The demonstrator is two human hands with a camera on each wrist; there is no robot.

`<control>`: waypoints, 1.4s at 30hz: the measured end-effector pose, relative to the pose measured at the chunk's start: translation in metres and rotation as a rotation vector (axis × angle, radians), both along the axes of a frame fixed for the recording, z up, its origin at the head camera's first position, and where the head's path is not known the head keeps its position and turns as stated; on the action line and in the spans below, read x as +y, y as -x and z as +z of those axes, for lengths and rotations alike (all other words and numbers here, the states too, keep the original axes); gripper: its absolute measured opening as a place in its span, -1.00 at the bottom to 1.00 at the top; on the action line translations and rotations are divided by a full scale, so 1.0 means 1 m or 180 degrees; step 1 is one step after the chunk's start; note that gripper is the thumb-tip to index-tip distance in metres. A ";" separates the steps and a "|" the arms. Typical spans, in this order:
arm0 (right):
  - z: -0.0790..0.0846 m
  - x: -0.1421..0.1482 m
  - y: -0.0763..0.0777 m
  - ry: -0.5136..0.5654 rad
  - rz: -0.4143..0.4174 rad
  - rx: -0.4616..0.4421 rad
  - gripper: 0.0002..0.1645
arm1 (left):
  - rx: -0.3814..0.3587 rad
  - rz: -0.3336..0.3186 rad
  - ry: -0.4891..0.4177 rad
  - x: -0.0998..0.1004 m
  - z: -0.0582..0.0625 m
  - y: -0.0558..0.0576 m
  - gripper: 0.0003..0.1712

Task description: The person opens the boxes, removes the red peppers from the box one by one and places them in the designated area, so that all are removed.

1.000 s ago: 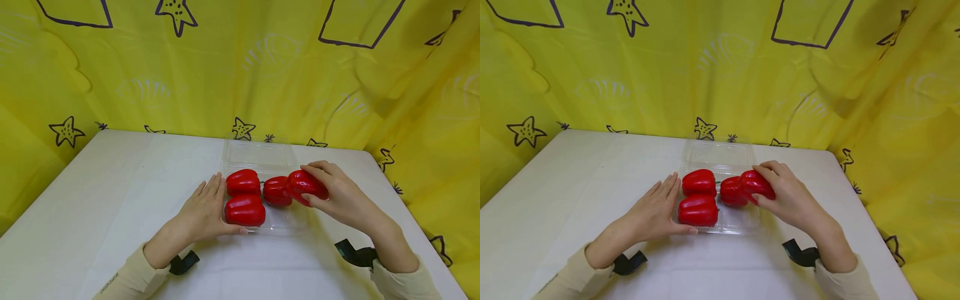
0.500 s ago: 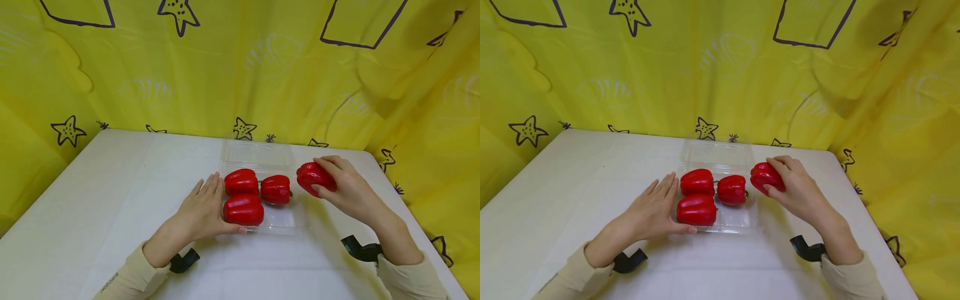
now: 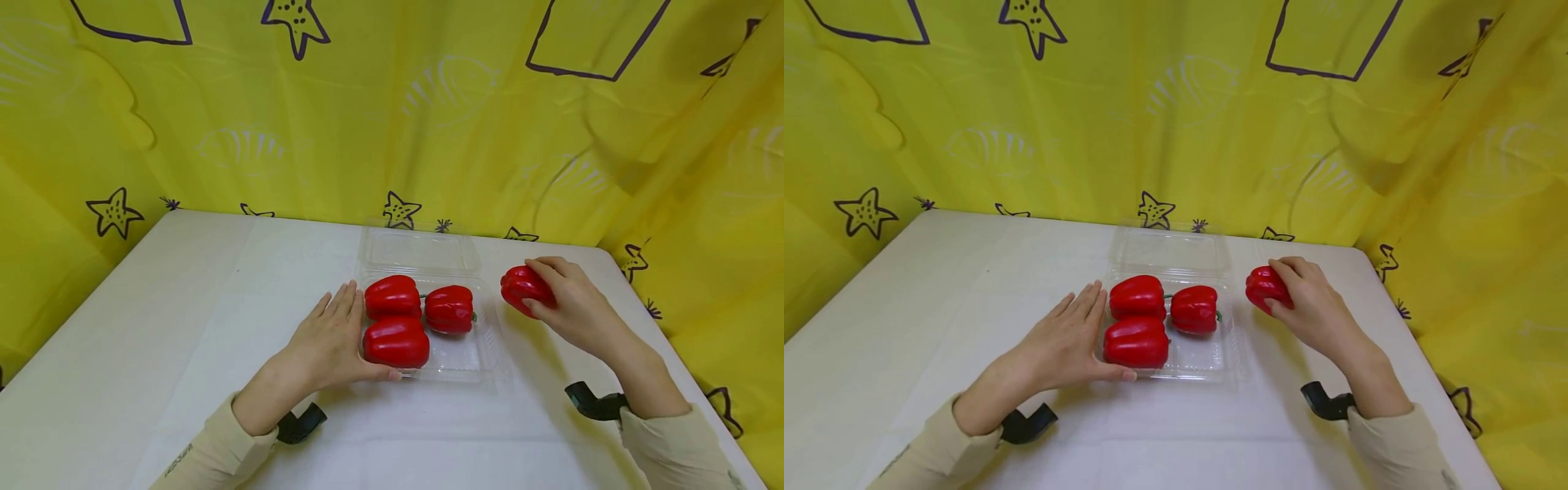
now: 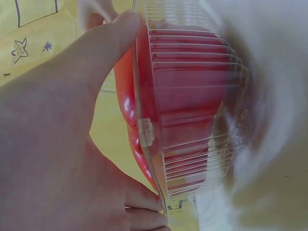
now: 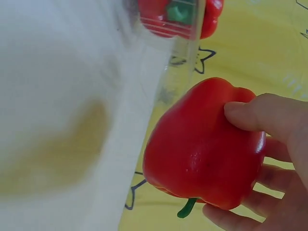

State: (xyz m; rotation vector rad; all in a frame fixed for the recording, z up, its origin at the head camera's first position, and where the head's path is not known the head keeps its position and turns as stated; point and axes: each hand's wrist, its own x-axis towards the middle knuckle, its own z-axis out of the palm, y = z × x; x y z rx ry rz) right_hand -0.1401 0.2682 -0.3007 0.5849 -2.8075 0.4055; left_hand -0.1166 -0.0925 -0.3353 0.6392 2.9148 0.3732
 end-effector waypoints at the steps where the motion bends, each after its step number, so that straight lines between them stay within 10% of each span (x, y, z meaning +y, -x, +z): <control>1: -0.001 0.001 0.001 -0.0016 0.0000 0.0000 -0.27 | -0.0010 0.0004 -0.0004 0.000 0.000 0.000 0.48; 42: -0.025 0.017 0.047 -0.0524 0.0061 -0.0877 -0.31 | -0.0158 0.0071 -0.0103 0.000 -0.001 0.001 0.52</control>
